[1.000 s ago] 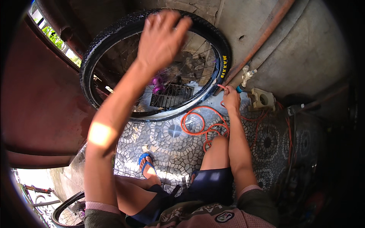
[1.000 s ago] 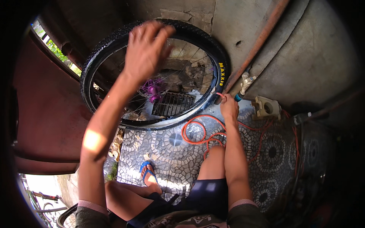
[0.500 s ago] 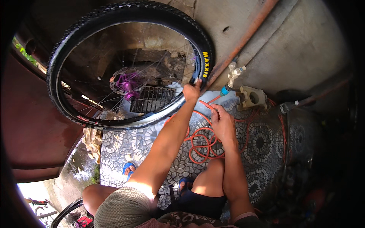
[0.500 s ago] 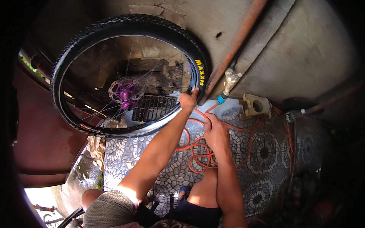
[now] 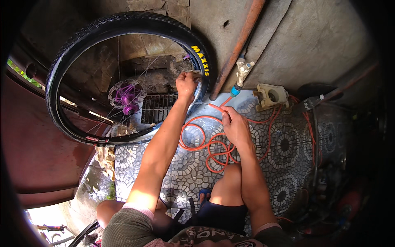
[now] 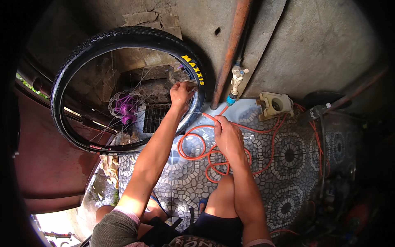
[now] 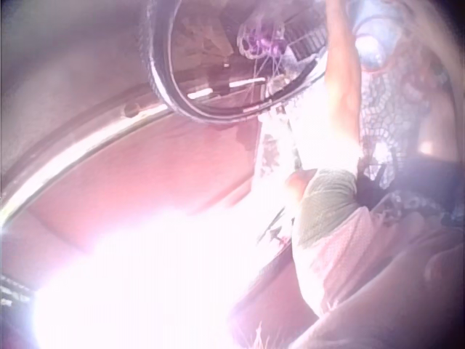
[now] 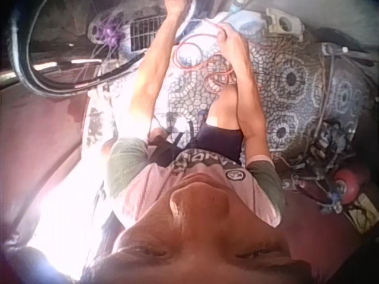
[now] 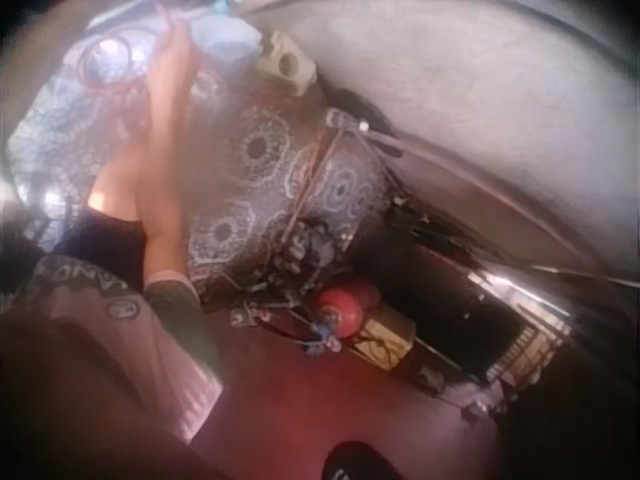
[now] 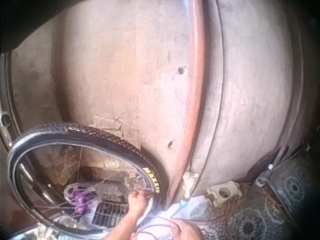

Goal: The person removes a bicycle tire from the rim using tire levers, then re-seats the tire bead onto the rim by hand and with tools. The person works on a single wheel placed on a tiled floor.

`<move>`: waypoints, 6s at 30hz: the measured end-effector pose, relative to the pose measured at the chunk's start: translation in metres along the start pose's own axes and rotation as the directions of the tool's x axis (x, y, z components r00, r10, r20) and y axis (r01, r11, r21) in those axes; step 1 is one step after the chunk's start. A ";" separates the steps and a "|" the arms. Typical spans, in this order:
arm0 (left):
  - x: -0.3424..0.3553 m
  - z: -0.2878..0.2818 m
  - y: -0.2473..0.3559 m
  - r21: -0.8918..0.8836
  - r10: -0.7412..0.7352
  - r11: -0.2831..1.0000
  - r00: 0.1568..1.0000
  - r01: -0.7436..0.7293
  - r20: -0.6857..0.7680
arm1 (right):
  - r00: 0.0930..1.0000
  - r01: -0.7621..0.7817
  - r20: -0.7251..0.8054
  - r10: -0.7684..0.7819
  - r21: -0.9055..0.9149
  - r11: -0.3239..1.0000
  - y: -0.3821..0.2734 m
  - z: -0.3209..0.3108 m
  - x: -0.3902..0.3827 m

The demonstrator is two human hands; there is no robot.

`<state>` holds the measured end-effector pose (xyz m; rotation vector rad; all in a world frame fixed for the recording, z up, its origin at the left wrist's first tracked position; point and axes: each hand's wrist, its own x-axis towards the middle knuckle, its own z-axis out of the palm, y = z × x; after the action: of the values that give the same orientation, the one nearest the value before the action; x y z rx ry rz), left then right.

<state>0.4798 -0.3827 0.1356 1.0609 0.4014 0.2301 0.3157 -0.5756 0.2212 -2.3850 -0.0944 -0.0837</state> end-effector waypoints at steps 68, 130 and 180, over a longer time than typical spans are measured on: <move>-0.094 -0.324 -0.064 0.862 -0.396 0.145 0.770 -0.485 0.500 | 0.959 0.092 0.283 -0.006 -0.292 0.952 -0.011 0.071 0.191; -0.027 -0.187 -0.111 0.573 -0.322 -0.076 0.563 -0.816 0.761 | 0.988 0.024 0.147 0.046 -0.440 0.898 0.007 0.062 0.136; -0.015 -0.225 -0.100 0.651 -0.581 -0.272 0.660 -0.708 0.476 | 0.821 0.438 0.565 -0.087 -0.524 0.730 0.013 0.189 0.062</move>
<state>0.3698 -0.2561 -0.0453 2.8910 -0.6247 -0.7506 0.3851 -0.4525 0.0807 -3.0006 -0.7985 0.4599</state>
